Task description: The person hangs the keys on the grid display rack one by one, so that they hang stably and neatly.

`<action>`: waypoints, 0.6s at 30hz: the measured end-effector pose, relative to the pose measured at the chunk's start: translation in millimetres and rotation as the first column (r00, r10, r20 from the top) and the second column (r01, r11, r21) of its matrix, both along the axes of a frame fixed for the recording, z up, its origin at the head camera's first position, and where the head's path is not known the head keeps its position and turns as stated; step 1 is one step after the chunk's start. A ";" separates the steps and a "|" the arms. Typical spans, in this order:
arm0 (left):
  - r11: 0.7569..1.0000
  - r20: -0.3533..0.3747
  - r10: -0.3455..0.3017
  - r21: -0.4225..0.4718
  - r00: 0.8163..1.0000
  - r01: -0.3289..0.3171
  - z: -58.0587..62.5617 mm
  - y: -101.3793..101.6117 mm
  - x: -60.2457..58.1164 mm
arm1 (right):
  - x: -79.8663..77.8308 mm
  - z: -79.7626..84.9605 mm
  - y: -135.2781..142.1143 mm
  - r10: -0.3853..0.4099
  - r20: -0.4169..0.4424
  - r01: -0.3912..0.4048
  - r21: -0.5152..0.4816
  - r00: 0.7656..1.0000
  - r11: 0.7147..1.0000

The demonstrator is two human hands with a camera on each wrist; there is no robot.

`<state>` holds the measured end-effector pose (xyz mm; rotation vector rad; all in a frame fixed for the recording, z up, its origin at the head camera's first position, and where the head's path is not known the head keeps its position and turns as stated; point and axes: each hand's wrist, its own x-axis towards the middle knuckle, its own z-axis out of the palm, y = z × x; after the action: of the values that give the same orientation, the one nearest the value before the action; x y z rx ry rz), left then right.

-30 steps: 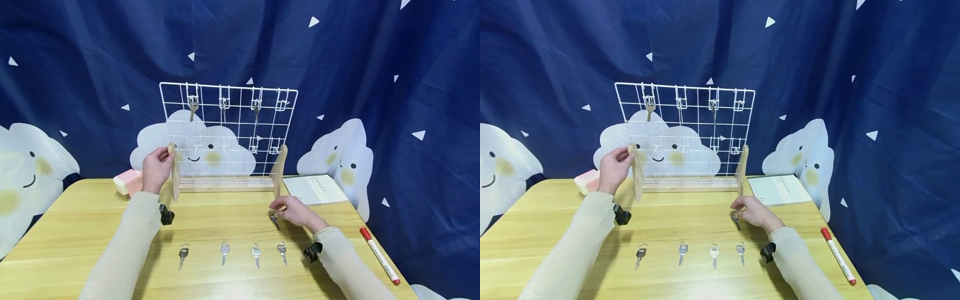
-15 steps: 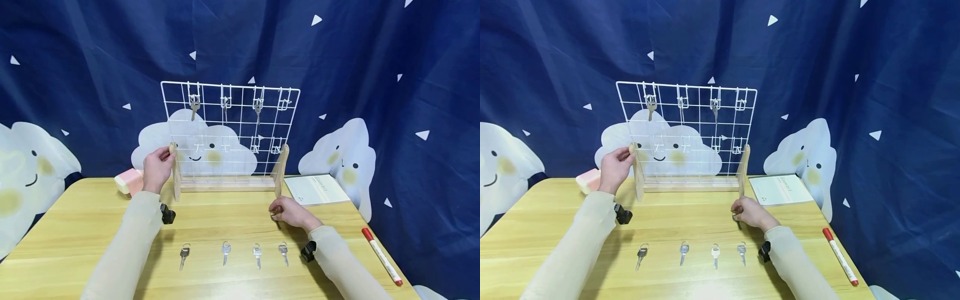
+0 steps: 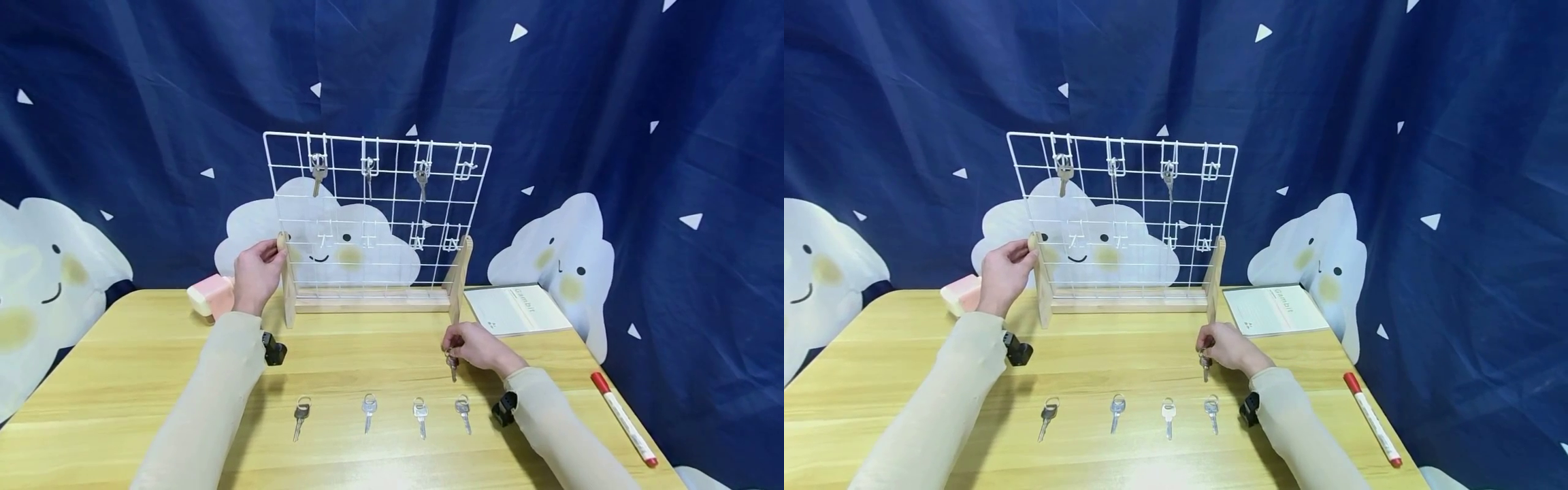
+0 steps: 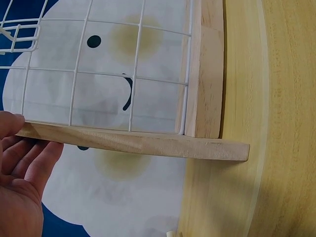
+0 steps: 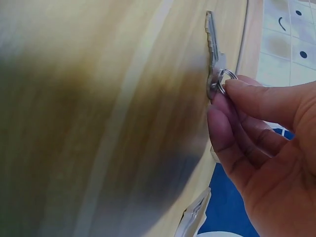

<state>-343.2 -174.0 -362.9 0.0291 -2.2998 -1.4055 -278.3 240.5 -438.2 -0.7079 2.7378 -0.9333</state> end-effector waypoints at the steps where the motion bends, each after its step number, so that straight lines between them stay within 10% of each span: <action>1: 1.000 0.003 -0.001 -0.002 1.000 0.001 -0.1 -0.1 0.1 | 0.4 0.5 0.4 0.002 -0.007 -0.002 0.002 1.000 1.000; 18: 1.000 0.022 -0.016 -0.016 1.000 0.017 2.4 -1.5 1.9 | 9.0 21.3 3.1 -0.034 -0.172 0.029 -0.033 0.984 0.999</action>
<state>-341.3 -175.5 -360.5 0.0209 -2.3346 -1.4012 -269.3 243.6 -416.9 -0.7880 2.8986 -0.9649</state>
